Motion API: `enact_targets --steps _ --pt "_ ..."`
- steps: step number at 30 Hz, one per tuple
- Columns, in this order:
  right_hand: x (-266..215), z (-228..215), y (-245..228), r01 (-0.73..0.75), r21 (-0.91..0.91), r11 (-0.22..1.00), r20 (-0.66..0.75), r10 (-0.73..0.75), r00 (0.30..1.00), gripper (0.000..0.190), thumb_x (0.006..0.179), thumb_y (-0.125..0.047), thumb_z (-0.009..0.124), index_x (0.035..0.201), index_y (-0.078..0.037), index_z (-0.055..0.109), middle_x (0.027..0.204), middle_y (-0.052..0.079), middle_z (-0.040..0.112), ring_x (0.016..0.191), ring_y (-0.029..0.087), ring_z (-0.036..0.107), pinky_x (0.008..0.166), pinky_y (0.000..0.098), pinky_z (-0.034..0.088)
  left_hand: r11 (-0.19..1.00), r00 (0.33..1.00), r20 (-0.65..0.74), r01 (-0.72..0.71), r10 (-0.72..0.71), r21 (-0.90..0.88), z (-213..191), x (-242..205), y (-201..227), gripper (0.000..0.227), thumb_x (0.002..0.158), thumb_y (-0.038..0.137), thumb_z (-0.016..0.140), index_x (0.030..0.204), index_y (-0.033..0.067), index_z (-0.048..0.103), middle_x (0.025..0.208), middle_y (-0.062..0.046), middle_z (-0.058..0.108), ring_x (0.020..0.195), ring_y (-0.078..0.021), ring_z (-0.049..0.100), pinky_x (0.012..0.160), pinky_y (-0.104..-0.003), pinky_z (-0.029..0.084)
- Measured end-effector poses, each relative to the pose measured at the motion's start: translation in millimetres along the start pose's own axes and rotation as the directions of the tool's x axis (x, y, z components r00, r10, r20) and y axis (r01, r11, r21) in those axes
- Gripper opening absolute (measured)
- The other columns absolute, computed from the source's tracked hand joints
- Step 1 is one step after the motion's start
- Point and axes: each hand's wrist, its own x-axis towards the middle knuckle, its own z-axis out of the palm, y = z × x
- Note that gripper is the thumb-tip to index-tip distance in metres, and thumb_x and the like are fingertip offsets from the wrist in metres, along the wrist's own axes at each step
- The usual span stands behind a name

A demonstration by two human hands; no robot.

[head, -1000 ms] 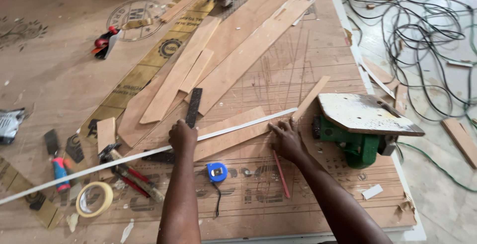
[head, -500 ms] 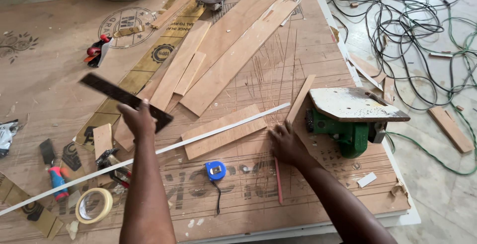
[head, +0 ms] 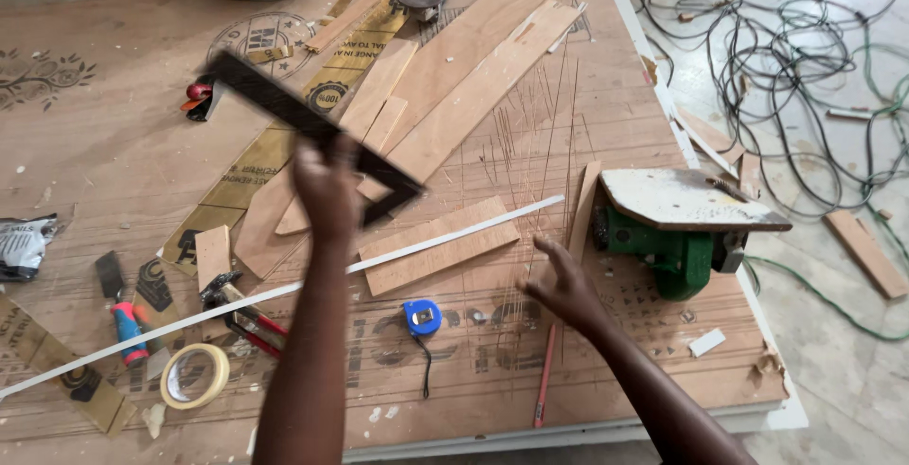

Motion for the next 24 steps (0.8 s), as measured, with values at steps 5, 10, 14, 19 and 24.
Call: enact_targets --steps 5,10,14,19,24 --pt "-0.2 10.7 -8.6 -0.131 0.640 0.757 0.021 0.153 0.988 0.051 0.093 -0.025 0.067 0.137 -0.005 0.051 0.124 0.020 0.067 0.103 0.028 0.069 0.086 0.0475 0.060 0.859 0.845 0.189 0.512 -0.500 -0.019 96.9 -81.1 -32.7 0.032 0.091 0.029 0.074 0.112 0.0082 0.062 0.093 -0.001 0.069 0.079 -0.0128 0.065 0.065 -0.027 0.059" --pt "-17.9 2.9 41.1 -0.222 0.722 0.656 0.002 0.319 0.948 0.027 0.100 -0.017 0.062 0.122 -0.001 0.059 0.097 0.012 0.072 0.081 0.018 0.072 0.071 0.0361 0.060 0.831 0.803 0.424 0.150 -0.419 0.536 96.9 -97.7 -75.6 0.041 0.095 0.038 0.075 0.114 0.0054 0.061 0.106 -0.012 0.078 0.100 -0.0223 0.078 0.085 -0.032 0.059" --pt "-23.6 -10.0 51.2 -0.299 0.724 0.621 0.065 0.370 0.927 0.027 0.100 -0.021 0.059 0.120 -0.003 0.062 0.098 0.008 0.072 0.082 0.015 0.071 0.070 0.0315 0.060 0.249 0.688 0.524 -0.466 -0.501 0.849 30.8 -92.5 -98.2 0.088 0.069 0.050 0.089 0.141 0.0143 0.052 0.146 -0.021 0.050 0.134 -0.0394 0.045 0.103 -0.057 0.037" --pt "-35.2 -9.6 58.6 -0.347 0.772 0.533 0.162 0.363 0.918 0.027 0.102 -0.023 0.056 0.120 -0.003 0.061 0.098 0.010 0.072 0.080 0.016 0.070 0.069 0.0317 0.059 0.365 0.785 0.526 -0.408 -0.328 0.837 -8.8 -108.6 -135.1 0.039 0.084 0.040 0.079 0.117 0.0234 0.068 0.125 -0.005 0.066 0.121 -0.0280 0.058 0.099 -0.052 0.044" --pt "-30.8 3.0 61.6 -0.340 0.827 0.448 0.167 0.381 0.909 0.025 0.104 -0.021 0.054 0.118 -0.002 0.060 0.097 0.012 0.071 0.082 0.018 0.072 0.072 0.0327 0.061 0.303 0.816 0.474 -0.383 -0.331 0.872 7.9 -109.9 -159.5 0.026 0.092 0.039 0.073 0.103 0.0163 0.068 0.106 -0.008 0.065 0.104 -0.0288 0.059 0.087 -0.049 0.048"
